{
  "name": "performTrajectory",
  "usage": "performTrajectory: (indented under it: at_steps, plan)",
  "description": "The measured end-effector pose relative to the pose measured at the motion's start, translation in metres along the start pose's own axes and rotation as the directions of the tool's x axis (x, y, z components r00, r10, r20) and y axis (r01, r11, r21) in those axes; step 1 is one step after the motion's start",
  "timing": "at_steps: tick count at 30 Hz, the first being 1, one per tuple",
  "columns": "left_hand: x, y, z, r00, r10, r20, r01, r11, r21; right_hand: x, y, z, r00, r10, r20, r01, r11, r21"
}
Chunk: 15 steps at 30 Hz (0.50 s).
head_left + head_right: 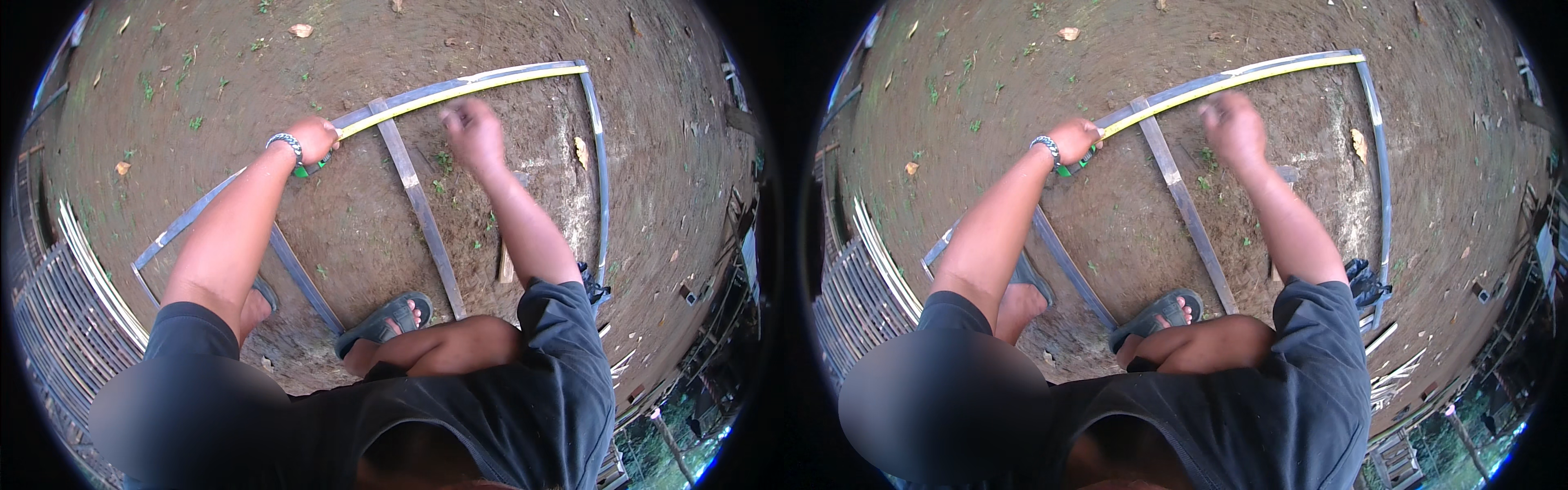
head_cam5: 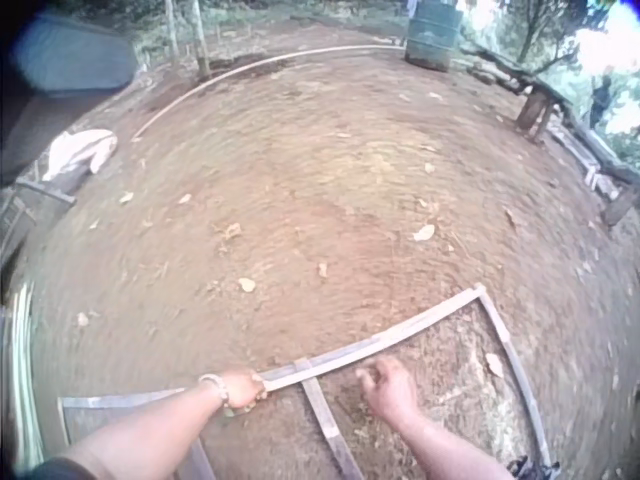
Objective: The person assembles a rectangular bamboo frame on the ground. They measure the bamboo strips with a tape measure, position them into a grid, and secure the joints using a small axe to drive wooden pegs into the intersections.
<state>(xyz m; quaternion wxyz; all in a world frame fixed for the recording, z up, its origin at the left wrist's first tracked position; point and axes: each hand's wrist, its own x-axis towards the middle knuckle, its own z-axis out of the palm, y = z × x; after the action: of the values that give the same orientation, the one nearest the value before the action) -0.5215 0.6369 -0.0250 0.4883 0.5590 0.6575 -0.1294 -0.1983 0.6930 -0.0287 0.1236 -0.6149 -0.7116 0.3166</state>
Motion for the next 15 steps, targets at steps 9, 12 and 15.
performTrajectory:
  at_steps: [9, 12, 15]
  plan:
    - [0.017, -0.009, 0.022, 0.989, 0.03, -0.144, -0.002, 0.98, 0.197, -0.052, -0.053, 0.044, 0.958, -0.13, 0.257, 0.18, 0.967, -0.179]
    - [0.016, -0.007, 0.027, 0.983, -0.05, -0.179, 0.065, 0.995, 0.075, -0.053, -0.053, 0.048, 0.957, -0.078, 0.281, 0.134, 0.973, -0.186]
    - [0.009, 0.001, 0.026, 0.978, -0.043, -0.205, 0.063, 0.994, 0.094, -0.054, -0.05, 0.049, 0.962, -0.057, 0.266, 0.1, 0.984, -0.15]
